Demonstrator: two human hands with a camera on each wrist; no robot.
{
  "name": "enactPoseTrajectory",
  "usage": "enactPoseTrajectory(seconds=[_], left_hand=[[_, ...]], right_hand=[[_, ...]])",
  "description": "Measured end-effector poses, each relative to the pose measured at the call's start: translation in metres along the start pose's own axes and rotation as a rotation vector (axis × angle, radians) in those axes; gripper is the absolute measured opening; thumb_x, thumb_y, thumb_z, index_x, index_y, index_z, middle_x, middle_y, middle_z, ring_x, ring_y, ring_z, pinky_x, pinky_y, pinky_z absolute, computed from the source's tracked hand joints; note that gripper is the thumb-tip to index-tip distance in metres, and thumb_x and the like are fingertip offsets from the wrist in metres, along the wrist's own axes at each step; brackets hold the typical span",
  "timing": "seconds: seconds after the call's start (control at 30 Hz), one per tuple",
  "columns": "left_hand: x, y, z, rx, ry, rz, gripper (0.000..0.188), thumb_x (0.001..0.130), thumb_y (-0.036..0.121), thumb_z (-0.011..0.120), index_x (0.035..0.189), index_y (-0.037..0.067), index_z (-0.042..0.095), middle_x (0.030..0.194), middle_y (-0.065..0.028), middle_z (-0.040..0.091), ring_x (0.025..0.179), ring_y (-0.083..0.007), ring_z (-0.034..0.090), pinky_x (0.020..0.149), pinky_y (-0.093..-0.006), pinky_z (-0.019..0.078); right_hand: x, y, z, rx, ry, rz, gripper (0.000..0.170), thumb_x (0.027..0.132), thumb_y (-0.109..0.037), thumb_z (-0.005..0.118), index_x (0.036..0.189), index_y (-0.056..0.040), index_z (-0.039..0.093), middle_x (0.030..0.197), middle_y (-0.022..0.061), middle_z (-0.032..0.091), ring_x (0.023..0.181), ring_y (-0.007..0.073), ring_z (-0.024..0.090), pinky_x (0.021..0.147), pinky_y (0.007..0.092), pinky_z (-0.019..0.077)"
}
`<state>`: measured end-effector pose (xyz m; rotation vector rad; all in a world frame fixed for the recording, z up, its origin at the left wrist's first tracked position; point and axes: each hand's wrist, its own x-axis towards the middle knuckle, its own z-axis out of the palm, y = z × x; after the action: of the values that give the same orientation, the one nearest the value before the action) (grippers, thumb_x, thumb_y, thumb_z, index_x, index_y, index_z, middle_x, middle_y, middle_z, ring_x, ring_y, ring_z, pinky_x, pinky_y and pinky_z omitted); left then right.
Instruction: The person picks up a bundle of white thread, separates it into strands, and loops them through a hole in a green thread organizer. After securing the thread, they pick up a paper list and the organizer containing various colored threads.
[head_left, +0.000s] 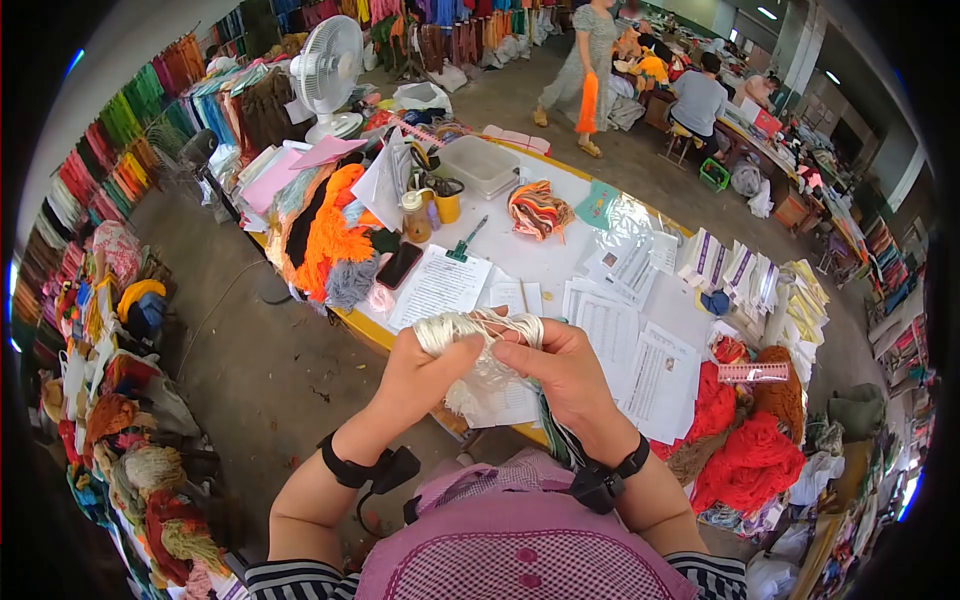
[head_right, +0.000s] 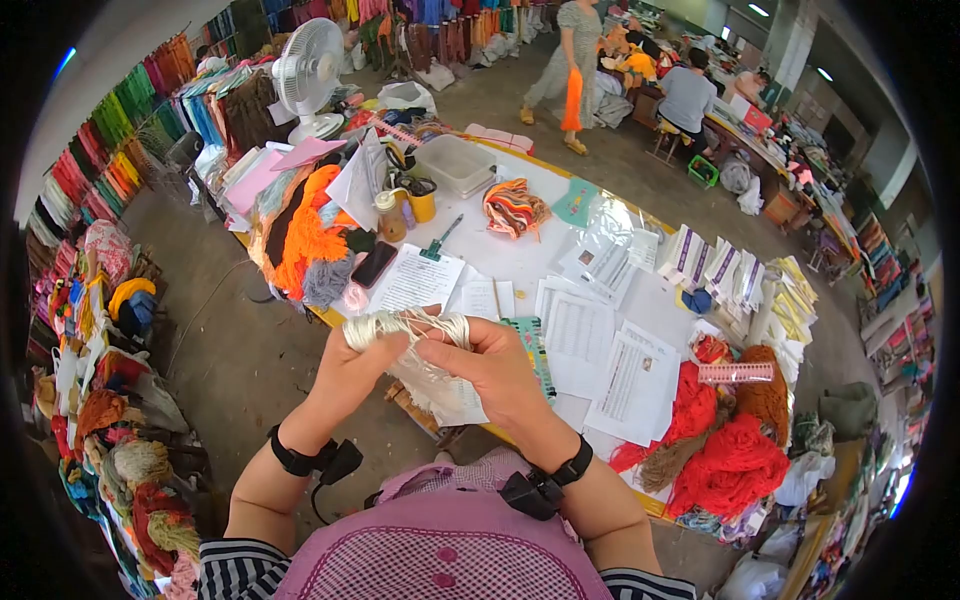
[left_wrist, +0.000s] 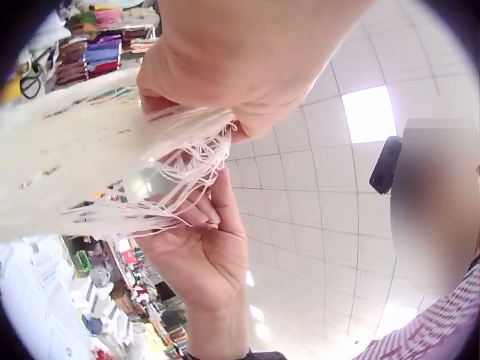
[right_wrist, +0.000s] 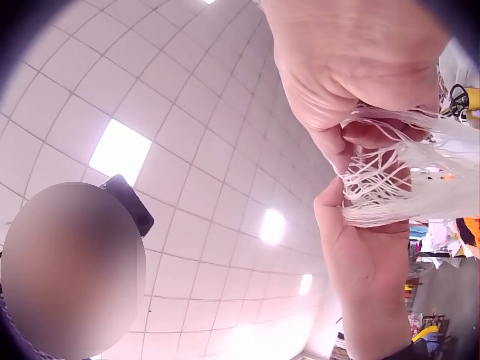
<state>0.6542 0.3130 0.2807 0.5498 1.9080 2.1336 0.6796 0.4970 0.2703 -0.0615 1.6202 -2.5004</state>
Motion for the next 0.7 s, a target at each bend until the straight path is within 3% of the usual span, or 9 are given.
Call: enactPoseTrajectory(seconds=[0.13, 0.23, 0.7], left_hand=[[-0.001, 0.002, 0.000, -0.183, 0.132, -0.043, 0.019, 0.091, 0.008, 0.060, 0.106, -0.002, 0.068, 0.094, -0.0027, 0.069, 0.082, -0.0077, 0.062, 0.074, -0.0235, 0.0499], [0.002, 0.007, 0.004, -0.176, 0.060, -0.044, 0.016, 0.089, 0.005, 0.063, 0.103, -0.001, 0.069, 0.093, -0.0024, 0.069, 0.082, -0.0069, 0.062, 0.072, -0.0237, 0.0501], [0.012, 0.010, 0.007, -0.296, 0.130, -0.094, 0.017, 0.088, 0.006, 0.066, 0.103, 0.000, 0.069, 0.092, -0.0038, 0.070, 0.082, -0.0084, 0.064, 0.073, -0.0239, 0.0504]], right_hand=[[0.001, 0.003, -0.002, 0.060, -0.018, -0.016, 0.022, 0.086, -0.011, 0.071, 0.105, 0.0005, 0.069, 0.095, 0.0031, 0.069, 0.080, 0.0071, 0.061, 0.071, 0.0229, 0.0495], [0.000, 0.000, -0.001, 0.087, -0.022, -0.019, 0.024, 0.088, -0.013, 0.070, 0.108, 0.0007, 0.068, 0.096, 0.0036, 0.069, 0.081, 0.0073, 0.061, 0.072, 0.0231, 0.0495], [0.008, 0.007, -0.005, 0.097, 0.057, -0.108, 0.023, 0.090, -0.014, 0.068, 0.108, 0.0004, 0.067, 0.099, 0.0033, 0.069, 0.088, 0.0074, 0.061, 0.079, 0.0246, 0.0486]])
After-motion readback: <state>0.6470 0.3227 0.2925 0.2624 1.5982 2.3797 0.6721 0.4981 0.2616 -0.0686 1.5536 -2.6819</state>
